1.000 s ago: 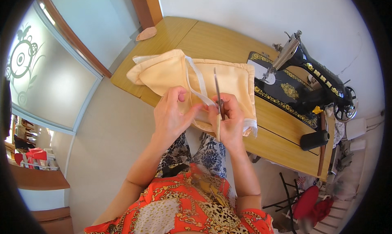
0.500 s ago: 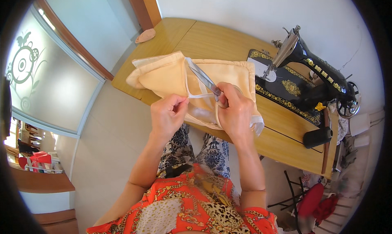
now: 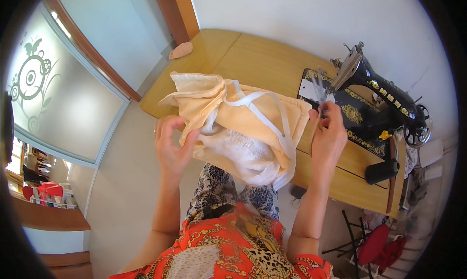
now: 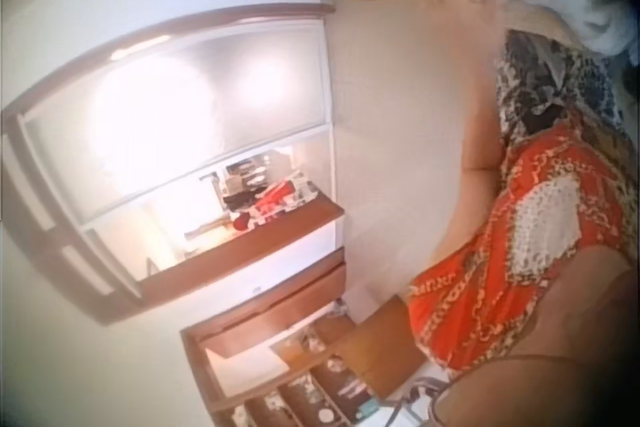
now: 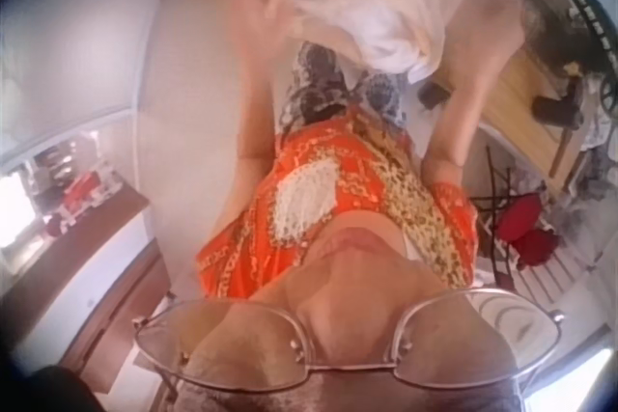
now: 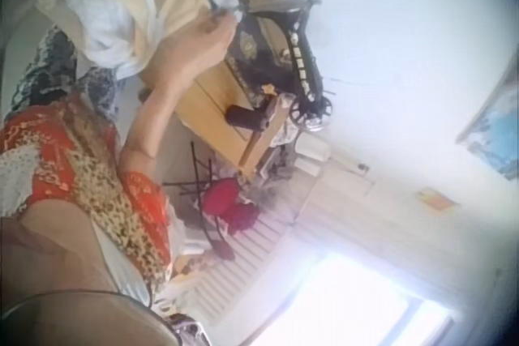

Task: The person picks up a beige fabric item from a bed, walks to a sewing table, and uses scissors to cut along the white elastic edges of the item. The person repeatedly snips the elastic and fabric, then folds the item.

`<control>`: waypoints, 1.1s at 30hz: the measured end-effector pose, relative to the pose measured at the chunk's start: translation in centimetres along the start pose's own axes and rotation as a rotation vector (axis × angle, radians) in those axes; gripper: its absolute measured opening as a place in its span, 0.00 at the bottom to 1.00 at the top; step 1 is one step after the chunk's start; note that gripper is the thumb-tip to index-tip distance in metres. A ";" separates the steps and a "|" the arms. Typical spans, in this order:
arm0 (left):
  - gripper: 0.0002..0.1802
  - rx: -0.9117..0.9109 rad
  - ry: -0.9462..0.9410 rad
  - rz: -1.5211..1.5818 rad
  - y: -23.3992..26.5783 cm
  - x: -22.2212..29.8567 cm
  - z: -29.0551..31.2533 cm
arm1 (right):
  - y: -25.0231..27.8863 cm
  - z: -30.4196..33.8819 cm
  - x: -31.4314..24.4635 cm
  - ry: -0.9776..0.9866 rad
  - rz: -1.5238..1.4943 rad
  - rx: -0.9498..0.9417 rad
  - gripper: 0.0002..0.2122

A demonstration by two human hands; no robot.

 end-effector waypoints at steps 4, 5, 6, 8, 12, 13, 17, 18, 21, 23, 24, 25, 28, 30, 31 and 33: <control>0.12 -0.034 -0.230 -0.129 -2.7 1.2 -2.8 | -0.7 -0.2 -5.8 0.079 -0.357 -0.075 0.12; 0.13 -0.061 -0.218 -0.185 -3.5 1.0 -3.2 | -2.4 0.3 -7.4 0.085 -0.455 -0.224 0.11; 0.14 -0.089 -0.209 -0.231 -4.5 0.8 -3.5 | -4.0 0.8 -8.5 0.172 -0.438 -0.324 0.13; 0.13 -0.142 -0.205 -0.324 -6.1 0.7 -4.0 | -7.2 1.8 -9.4 0.288 -0.420 -0.376 0.15; 0.10 -0.178 -0.196 -0.444 -7.0 0.5 -4.1 | -11.1 2.6 -7.7 0.310 -0.283 -0.392 0.12; 0.09 -0.175 -0.195 -0.450 -7.0 0.3 -4.2 | -11.2 2.8 -7.5 0.300 -0.281 -0.378 0.12; 0.04 -0.091 -0.181 -0.169 -6.5 -0.3 -4.2 | -10.8 2.6 -7.7 0.250 -0.363 -0.346 0.11; 0.03 -0.104 -0.159 -0.063 -6.0 -0.4 -4.0 | -10.8 2.3 -7.4 0.269 -0.331 -0.306 0.11; 0.02 -0.142 0.116 0.277 -3.4 -1.7 -3.1 | -10.0 0.6 -5.1 0.206 -0.251 -0.242 0.09; 0.02 -0.122 0.256 0.371 -2.9 -2.7 -2.9 | -9.6 -0.5 -4.0 0.041 -0.261 -0.296 0.09; 0.02 -0.116 0.276 0.352 -3.1 -3.1 -2.5 | -9.5 -0.1 -4.2 0.029 -0.297 -0.288 0.10; 0.03 -0.109 0.295 0.332 -3.2 -3.5 -2.1 | -9.5 0.1 -4.3 0.031 -0.329 -0.277 0.10; 0.05 -0.156 0.163 0.261 -3.5 -2.2 -1.3 | -9.5 -0.2 -5.0 0.017 -0.451 -0.268 0.11; 0.08 -0.072 0.033 0.219 -3.8 -0.5 -1.8 | -8.8 0.1 -5.8 -0.047 -0.555 -0.326 0.10; 0.09 -0.032 -0.029 0.197 -3.8 0.2 -2.0 | -8.4 0.4 -6.3 -0.039 -0.586 -0.344 0.10; 0.09 -0.118 -0.004 0.053 -4.0 0.9 -2.4 | -7.6 1.2 -7.0 -0.022 -0.649 -0.376 0.09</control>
Point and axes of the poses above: each hand's wrist, its own z-axis away from the middle knuckle, its own y-axis out of the back of the hand, x = y × z, the point moved 3 cm from there along -z, towards the middle knuckle, and after that the axes turned 6 degrees about -z, right-handed, at the moved point
